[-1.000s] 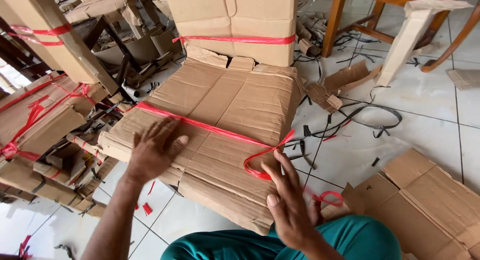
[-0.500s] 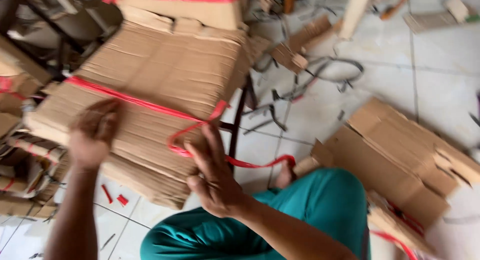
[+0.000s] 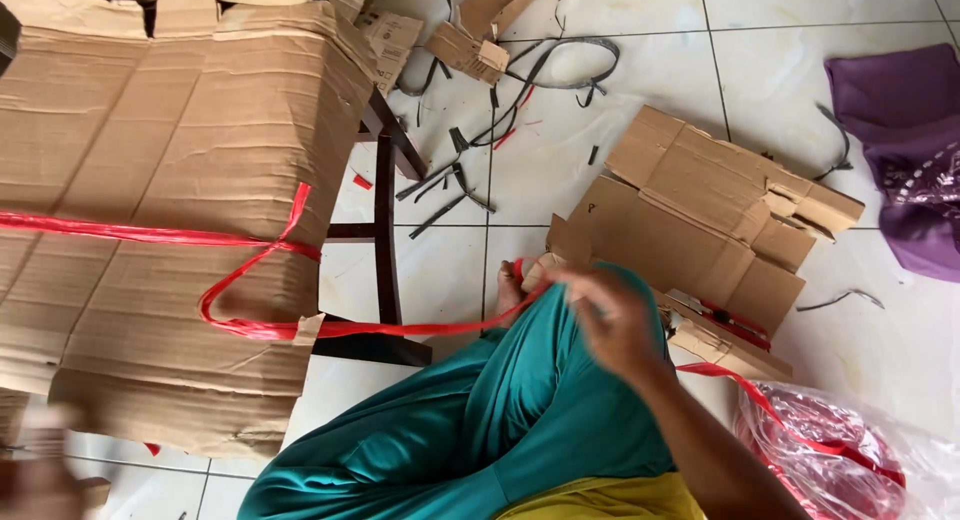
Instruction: Securing cardboard to a wooden chair using red plastic string to protect it during transport.
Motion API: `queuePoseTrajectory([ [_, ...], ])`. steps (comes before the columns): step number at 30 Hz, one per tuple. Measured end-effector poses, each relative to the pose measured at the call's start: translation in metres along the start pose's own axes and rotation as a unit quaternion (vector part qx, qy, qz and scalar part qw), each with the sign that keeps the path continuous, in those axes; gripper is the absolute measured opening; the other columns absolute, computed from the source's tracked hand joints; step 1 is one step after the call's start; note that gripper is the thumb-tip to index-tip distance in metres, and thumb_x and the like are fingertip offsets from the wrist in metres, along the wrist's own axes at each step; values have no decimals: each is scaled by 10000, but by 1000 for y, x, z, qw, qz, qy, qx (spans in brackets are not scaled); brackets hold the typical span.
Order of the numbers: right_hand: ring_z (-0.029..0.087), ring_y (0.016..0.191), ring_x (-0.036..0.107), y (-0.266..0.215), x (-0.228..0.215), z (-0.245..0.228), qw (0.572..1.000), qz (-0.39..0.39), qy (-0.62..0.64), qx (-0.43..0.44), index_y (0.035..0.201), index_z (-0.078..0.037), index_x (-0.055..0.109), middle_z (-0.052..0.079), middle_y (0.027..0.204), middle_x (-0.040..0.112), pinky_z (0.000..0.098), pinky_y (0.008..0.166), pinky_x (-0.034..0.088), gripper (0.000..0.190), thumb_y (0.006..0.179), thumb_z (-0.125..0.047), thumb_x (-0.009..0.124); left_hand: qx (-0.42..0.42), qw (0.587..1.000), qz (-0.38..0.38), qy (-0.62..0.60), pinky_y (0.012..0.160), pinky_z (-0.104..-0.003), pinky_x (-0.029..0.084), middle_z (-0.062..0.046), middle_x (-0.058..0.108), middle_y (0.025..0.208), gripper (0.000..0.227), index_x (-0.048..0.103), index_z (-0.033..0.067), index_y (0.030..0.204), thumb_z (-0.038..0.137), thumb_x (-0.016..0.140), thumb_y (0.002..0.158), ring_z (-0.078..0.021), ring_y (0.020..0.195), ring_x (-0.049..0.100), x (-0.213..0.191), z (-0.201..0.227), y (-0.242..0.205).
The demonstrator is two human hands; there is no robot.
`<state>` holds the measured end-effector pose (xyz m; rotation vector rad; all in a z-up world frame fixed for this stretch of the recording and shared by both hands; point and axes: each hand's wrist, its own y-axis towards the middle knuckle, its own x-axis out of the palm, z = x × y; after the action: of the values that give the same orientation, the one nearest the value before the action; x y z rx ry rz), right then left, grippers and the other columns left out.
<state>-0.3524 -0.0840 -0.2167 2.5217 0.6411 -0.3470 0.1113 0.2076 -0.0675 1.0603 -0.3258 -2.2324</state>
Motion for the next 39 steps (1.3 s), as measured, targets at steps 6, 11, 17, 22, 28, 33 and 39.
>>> queuePoseTrajectory([
  [6, 241, 945, 697, -56, -59, 32, 975, 128, -86, 157, 1272, 3, 659, 159, 1175, 724, 322, 804, 561, 329, 1043, -168, 496, 166, 953, -31, 252, 1249, -672, 42, -341, 421, 1599, 842, 454, -12, 1562, 477, 662, 908, -545, 1499, 323, 88, 82, 11],
  [11, 201, 950, 661, -132, -57, 95, 904, 170, 167, 355, 1268, 9, 677, 111, 1123, 725, 311, 865, 536, 306, 1061, -92, 476, 201, 933, -8, 299, 1169, -772, 127, -436, 433, 1540, 835, 466, -90, 1507, 429, 777, 932, -650, 1445, 331, 99, 73, 8],
  [17, 255, 1021, 682, -185, -40, 118, 938, 2, 68, 341, 1251, 0, 674, 139, 1225, 731, 357, 921, 526, 388, 999, -262, 538, 156, 955, -36, 250, 717, -491, 531, -387, 623, 1293, 853, 428, -217, 1662, 143, 877, 1033, -458, 890, 642, 119, 68, 9],
  [22, 254, 984, 696, -170, -11, 104, 891, -167, -148, 394, 1215, -83, 646, 106, 1190, 711, 342, 879, 555, 344, 1008, -347, 570, 193, 913, 26, 360, 859, -506, 574, -314, 643, 1421, 890, 455, -86, 1637, 407, 931, 1071, -470, 1085, 698, 141, 87, 32],
  [28, 260, 1142, 641, -189, -4, 126, 931, -164, -232, 231, 1241, -176, 629, 60, 1316, 642, 374, 950, 529, 291, 957, -231, 597, 178, 924, 25, 338, 814, -462, 631, -351, 687, 1429, 940, 422, -112, 1667, 257, 1026, 1049, -448, 1081, 761, 146, 98, 28],
  [33, 269, 827, 667, -124, -77, 63, 956, 49, -261, 128, 1241, -115, 665, 114, 1086, 716, 375, 709, 538, 326, 939, -24, 587, 189, 934, 24, 301, 977, -582, 448, -350, 515, 1471, 898, 444, -124, 1618, 81, 948, 903, -526, 1209, 551, 146, 112, 21],
  [39, 439, 929, 700, -143, -166, 289, 823, -71, -507, 245, 1277, -49, 636, 237, 1097, 698, 529, 793, 573, 404, 911, -216, 594, 23, 997, -13, 78, 1224, -586, 1, -169, 428, 1631, 878, 510, 106, 1489, -19, 641, 629, -378, 1584, 234, 122, 141, 28],
])
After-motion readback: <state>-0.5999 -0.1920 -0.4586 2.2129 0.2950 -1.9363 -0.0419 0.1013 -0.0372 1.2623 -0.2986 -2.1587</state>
